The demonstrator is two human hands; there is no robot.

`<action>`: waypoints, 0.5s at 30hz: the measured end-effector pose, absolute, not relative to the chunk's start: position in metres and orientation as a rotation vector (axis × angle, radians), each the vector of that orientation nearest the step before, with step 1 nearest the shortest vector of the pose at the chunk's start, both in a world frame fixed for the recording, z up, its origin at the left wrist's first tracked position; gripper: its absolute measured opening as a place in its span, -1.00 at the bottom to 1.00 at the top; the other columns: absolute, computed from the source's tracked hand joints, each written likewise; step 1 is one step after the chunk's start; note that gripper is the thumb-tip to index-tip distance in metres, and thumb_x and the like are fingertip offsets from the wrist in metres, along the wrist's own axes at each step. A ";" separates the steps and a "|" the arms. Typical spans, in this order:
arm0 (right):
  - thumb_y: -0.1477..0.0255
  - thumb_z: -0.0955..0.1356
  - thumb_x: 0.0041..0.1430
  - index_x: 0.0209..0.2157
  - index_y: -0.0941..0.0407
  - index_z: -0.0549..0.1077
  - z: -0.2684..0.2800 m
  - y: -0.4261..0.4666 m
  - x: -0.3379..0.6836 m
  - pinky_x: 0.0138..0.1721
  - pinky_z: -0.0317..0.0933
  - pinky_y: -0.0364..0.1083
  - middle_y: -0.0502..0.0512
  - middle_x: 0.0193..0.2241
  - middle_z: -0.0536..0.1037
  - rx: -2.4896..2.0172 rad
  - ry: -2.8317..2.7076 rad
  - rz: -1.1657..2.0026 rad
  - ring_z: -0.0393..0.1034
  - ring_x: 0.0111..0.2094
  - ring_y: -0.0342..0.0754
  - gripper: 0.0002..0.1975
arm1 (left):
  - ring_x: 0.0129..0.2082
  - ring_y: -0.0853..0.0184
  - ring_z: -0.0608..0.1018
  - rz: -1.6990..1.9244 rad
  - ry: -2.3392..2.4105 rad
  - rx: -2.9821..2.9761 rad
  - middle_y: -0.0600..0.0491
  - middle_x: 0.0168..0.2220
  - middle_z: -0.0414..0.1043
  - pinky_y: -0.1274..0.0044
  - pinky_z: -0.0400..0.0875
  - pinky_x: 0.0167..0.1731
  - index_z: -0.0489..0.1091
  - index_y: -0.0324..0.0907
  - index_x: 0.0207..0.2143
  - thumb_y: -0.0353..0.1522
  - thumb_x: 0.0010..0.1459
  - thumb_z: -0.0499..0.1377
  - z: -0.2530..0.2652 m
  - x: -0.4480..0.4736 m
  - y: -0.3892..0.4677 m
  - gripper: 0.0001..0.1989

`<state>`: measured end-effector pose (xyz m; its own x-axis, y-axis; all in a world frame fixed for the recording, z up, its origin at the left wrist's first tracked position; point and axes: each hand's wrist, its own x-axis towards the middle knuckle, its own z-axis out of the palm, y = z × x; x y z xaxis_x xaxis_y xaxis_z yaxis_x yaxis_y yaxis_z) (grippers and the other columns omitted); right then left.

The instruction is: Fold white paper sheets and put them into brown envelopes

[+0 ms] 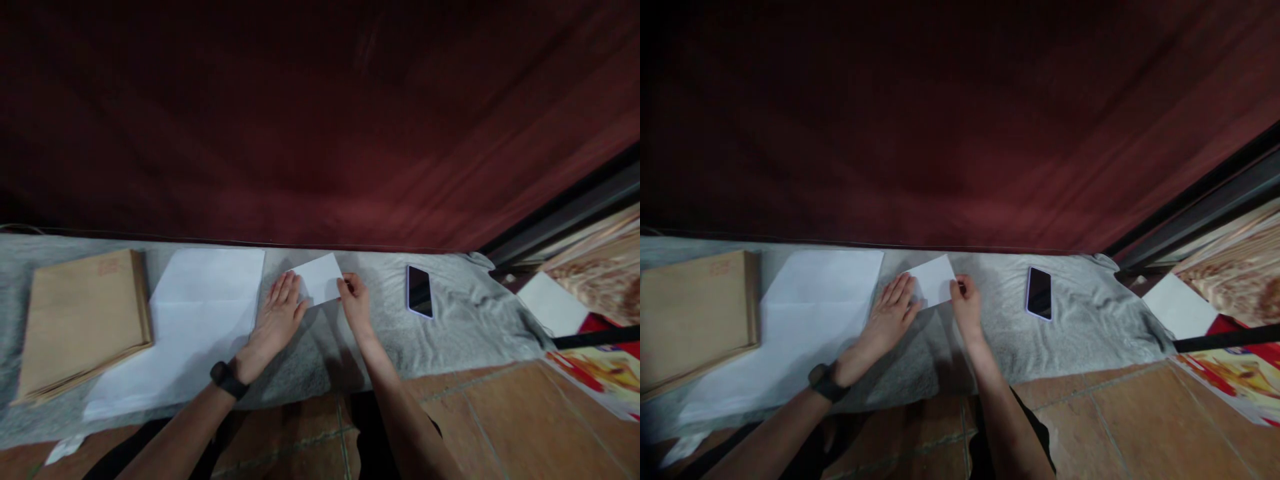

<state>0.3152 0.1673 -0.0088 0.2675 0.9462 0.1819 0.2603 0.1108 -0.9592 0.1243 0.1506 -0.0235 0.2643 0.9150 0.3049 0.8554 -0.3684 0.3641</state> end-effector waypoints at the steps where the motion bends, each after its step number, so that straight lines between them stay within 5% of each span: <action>1: 0.22 0.25 0.28 -0.23 0.10 0.44 -0.001 0.165 0.318 -0.40 0.36 -0.10 0.05 -0.37 0.54 -1.378 -1.203 0.647 0.44 -0.37 -0.04 -0.74 | 0.41 0.12 0.10 0.770 1.603 2.346 -0.22 0.38 0.09 0.20 0.06 0.35 0.12 -0.33 0.33 -0.18 0.36 -0.08 -0.019 0.127 0.150 -0.40; 6: 0.24 0.20 0.38 -0.19 0.07 0.49 0.022 0.146 0.326 -0.08 0.34 0.02 0.16 -0.23 0.55 -1.394 -1.470 0.153 0.44 -0.15 0.03 -0.71 | 0.31 0.16 0.31 0.957 1.171 1.669 -0.12 0.35 0.19 0.30 0.33 0.21 0.16 -0.14 0.32 -0.06 0.30 0.03 -0.004 0.141 0.146 -0.37; 10: 0.33 0.19 0.41 -0.08 0.04 0.54 0.014 0.132 0.308 0.01 0.27 0.03 0.16 -0.12 0.58 -1.330 -2.015 0.094 0.45 -0.05 0.03 -0.70 | 0.02 0.15 0.58 1.039 0.909 0.998 -0.16 0.08 0.50 0.38 0.55 -0.12 0.36 -0.18 0.14 0.02 0.23 0.10 0.005 0.146 0.144 -0.40; 15: 0.28 0.23 0.41 0.01 0.09 0.51 0.005 0.121 0.286 0.03 0.24 0.02 0.18 -0.04 0.58 -1.124 -2.315 0.110 0.44 -0.03 0.02 -0.68 | -0.27 0.27 0.63 1.134 0.971 0.708 -0.02 -0.27 0.62 0.51 0.51 -0.28 0.53 -0.25 -0.24 -0.25 -0.09 0.39 0.006 0.143 0.147 -0.64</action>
